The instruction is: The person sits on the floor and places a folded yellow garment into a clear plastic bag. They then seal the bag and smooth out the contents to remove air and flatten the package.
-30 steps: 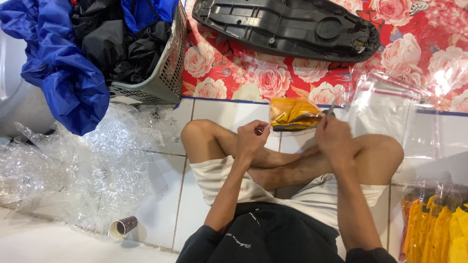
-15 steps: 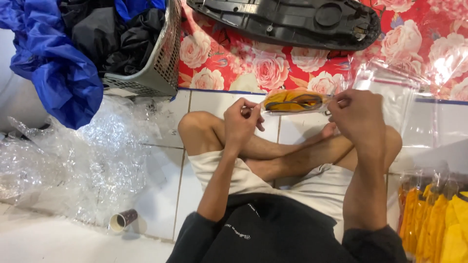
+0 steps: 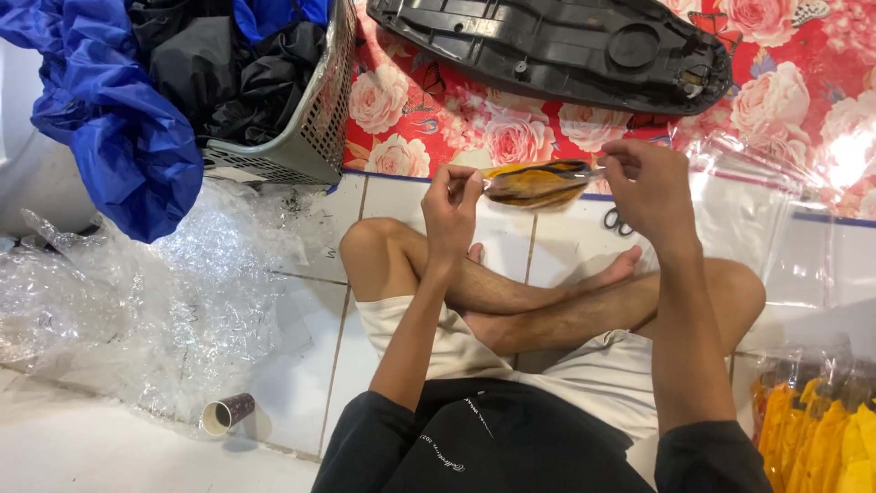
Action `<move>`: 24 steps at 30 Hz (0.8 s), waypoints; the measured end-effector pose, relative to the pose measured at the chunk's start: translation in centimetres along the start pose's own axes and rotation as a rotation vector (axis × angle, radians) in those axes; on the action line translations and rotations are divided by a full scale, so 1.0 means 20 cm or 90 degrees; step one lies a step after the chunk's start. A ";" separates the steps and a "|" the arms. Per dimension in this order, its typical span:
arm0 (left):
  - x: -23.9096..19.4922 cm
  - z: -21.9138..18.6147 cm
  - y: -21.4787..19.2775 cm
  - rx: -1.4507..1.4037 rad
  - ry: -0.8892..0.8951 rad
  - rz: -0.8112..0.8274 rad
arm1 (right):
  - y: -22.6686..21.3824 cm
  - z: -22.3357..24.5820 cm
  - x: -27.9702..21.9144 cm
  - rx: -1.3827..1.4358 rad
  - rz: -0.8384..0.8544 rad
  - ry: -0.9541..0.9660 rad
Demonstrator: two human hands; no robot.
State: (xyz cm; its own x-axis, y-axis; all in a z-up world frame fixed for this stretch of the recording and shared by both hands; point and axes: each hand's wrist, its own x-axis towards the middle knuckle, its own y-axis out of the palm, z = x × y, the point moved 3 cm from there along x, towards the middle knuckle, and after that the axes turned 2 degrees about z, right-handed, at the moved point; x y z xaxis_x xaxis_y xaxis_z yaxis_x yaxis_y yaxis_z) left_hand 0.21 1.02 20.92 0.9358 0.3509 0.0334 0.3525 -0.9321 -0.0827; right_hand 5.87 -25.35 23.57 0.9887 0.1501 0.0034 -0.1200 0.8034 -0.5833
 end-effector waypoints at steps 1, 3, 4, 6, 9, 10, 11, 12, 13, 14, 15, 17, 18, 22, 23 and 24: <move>-0.04 0.01 -0.01 0.000 -0.001 -0.003 | 0.02 -0.01 -0.02 0.000 0.003 -0.001; -0.13 0.02 0.00 0.055 0.031 0.005 | 0.03 -0.01 -0.07 0.043 -0.046 -0.131; -0.19 0.08 0.01 0.055 0.031 0.005 | 0.06 -0.08 -0.09 0.043 -0.046 -0.131; -0.32 0.24 0.06 0.068 -0.126 0.143 | 0.12 -0.24 -0.13 0.019 0.026 -0.085; -0.47 0.54 0.13 0.316 -0.200 0.357 | 0.30 -0.86 -0.11 -0.091 0.002 0.064; -0.47 0.53 0.14 0.314 -0.201 0.360 | 0.35 -0.97 -0.13 -0.093 0.002 0.068; -0.48 0.52 0.15 0.325 -0.204 0.369 | 0.39 -1.09 -0.16 -0.094 -0.048 0.097; -0.48 0.51 0.16 0.338 -0.205 0.375 | 0.43 -1.21 -0.17 -0.094 -0.099 0.122; -0.38 0.59 0.16 0.337 -0.204 0.376 | 0.44 -1.16 -0.16 -0.094 -0.100 0.123; -0.29 0.68 0.16 0.427 -0.164 0.379 | 0.46 -1.13 -0.17 -0.108 -0.082 0.181; -0.20 0.76 0.16 0.515 -0.123 0.381 | 0.47 -1.09 -0.18 -0.122 -0.065 0.238; 0.03 0.65 0.19 0.534 -0.009 0.348 | 0.50 -0.98 -0.14 -0.101 0.008 0.283; 0.14 0.58 0.18 0.549 0.099 0.309 | 0.54 -0.92 -0.13 -0.079 0.088 0.323; 0.29 0.78 0.20 0.673 0.235 0.326 | 0.56 -0.85 -0.15 -0.041 0.281 0.370; 0.28 0.89 0.20 0.703 0.183 0.376 | 0.57 -0.92 -0.14 -0.059 0.235 0.365; 0.27 0.99 0.21 0.733 0.131 0.425 | 0.58 -0.98 -0.12 -0.077 0.188 0.358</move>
State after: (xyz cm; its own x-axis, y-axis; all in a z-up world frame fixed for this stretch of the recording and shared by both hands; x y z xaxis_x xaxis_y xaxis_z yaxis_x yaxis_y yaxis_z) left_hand 6.85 0.80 1.10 0.9464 -0.2524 -0.2017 -0.2706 -0.2784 -0.9216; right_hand 3.85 -27.65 0.78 0.8160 0.0038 -0.5781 -0.4155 0.6992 -0.5818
